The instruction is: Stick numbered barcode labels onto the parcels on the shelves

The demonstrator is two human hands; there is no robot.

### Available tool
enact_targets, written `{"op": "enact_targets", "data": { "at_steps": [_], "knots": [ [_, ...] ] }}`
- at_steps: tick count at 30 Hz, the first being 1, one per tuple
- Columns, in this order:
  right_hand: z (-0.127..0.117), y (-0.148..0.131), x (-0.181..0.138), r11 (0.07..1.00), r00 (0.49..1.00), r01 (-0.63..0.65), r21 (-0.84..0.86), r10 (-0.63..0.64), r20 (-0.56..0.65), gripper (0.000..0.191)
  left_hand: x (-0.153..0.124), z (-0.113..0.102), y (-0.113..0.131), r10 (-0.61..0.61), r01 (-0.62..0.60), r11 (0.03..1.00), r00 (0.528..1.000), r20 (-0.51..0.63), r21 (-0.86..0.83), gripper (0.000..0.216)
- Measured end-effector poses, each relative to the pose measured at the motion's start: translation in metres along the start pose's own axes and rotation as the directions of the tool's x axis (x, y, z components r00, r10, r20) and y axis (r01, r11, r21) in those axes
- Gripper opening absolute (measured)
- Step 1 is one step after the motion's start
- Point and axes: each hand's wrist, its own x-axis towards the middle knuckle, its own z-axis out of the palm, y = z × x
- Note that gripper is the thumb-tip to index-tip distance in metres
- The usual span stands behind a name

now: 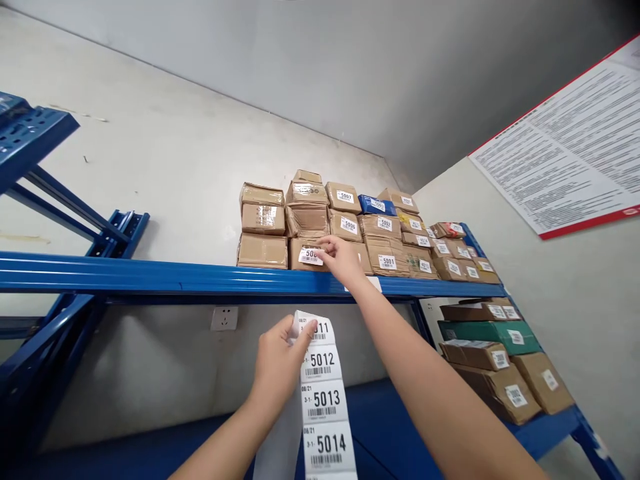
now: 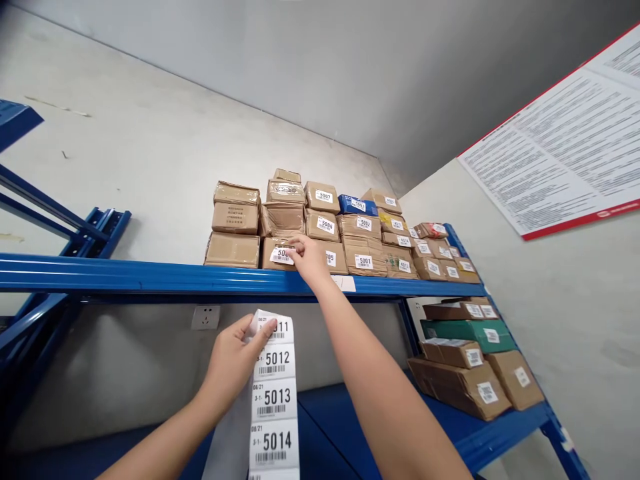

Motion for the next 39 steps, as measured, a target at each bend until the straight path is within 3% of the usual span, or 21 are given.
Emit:
{"op": "enact_targets", "data": {
  "at_steps": [3, 4, 6, 8, 10, 13, 17, 22, 26, 28, 30, 32, 34, 36, 39],
  "knots": [
    [-0.002, 0.001, 0.012, 0.978, 0.999, 0.008, -0.209, 0.001, 0.045, 0.049, 0.003, -0.005, 0.005, 0.006, -0.002, 0.993, 0.999, 0.031, -0.114, 0.044],
    [-0.002, 0.000, 0.012, 0.957, 0.999, 0.040, -0.288, -0.033, 0.031, 0.052, 0.004, -0.007, 0.007, 0.012, -0.007, 0.992, 0.999, 0.037, -0.124, 0.044],
    [-0.001, -0.001, 0.009, 0.911, 0.986, 0.163, -0.380, -0.161, 0.039, 0.041, 0.007, -0.010, 0.010, 0.030, -0.026, 0.992, 0.999, 0.034, -0.121, 0.044],
    [0.000, -0.001, 0.005, 0.904, 0.962, 0.271, -0.332, -0.259, 0.080, 0.021, 0.010, -0.013, 0.011, 0.053, -0.051, 0.993, 0.998, 0.022, -0.104, 0.044],
    [0.002, 0.003, 0.003, 0.942, 0.972, 0.235, -0.240, -0.226, 0.067, 0.013, 0.013, -0.014, 0.012, 0.064, -0.061, 0.994, 0.998, 0.023, -0.093, 0.044],
    [0.004, 0.011, 0.005, 0.987, 0.999, 0.040, -0.156, -0.045, -0.029, 0.016, 0.018, -0.015, 0.013, 0.067, -0.063, 0.994, 0.997, 0.045, -0.093, 0.041],
    [0.006, 0.018, 0.008, 0.995, 0.997, -0.071, -0.070, 0.068, -0.040, 0.019, 0.024, -0.016, 0.016, 0.069, -0.064, 0.995, 0.996, 0.059, -0.079, 0.041],
    [0.012, 0.021, 0.008, 0.999, 0.994, -0.042, -0.014, 0.041, -0.100, 0.019, 0.027, -0.014, 0.015, 0.078, -0.074, 0.995, 0.996, 0.054, -0.072, 0.042],
    [0.012, 0.027, 0.010, 0.997, 0.997, -0.019, 0.077, 0.024, -0.067, 0.024, 0.029, -0.014, 0.013, 0.088, -0.086, 0.996, 0.994, 0.069, -0.034, 0.042],
    [0.009, 0.027, 0.011, 0.992, 0.999, -0.007, 0.130, 0.012, -0.037, 0.027, 0.033, -0.017, 0.014, 0.129, -0.134, 0.989, 0.989, 0.074, 0.063, 0.040],
    [0.005, 0.023, 0.012, 0.979, 0.998, -0.061, 0.194, 0.061, 0.004, 0.030, 0.039, -0.021, 0.019, 0.264, -0.279, 0.926, 0.960, 0.093, 0.253, 0.037],
    [0.002, 0.015, 0.012, 0.952, 0.984, -0.180, 0.248, 0.172, 0.054, 0.032, 0.048, -0.025, 0.025, 0.451, -0.480, 0.765, 0.875, 0.174, 0.430, 0.033],
    [-0.001, 0.007, 0.013, 0.917, 0.956, -0.293, 0.270, 0.279, 0.093, 0.033, 0.058, -0.027, 0.030, 0.550, -0.603, 0.590, 0.787, 0.279, 0.537, 0.030],
    [-0.001, 0.000, 0.013, 0.890, 0.936, -0.351, 0.291, 0.334, 0.106, 0.034, 0.066, -0.029, 0.035, 0.549, -0.639, 0.472, 0.752, 0.365, 0.608, 0.029],
    [-0.001, -0.004, 0.013, 0.839, 0.908, -0.419, 0.347, 0.398, 0.132, 0.034, 0.077, -0.030, 0.038, 0.493, -0.651, 0.343, 0.739, 0.460, 0.677, 0.025]
  ]
}}
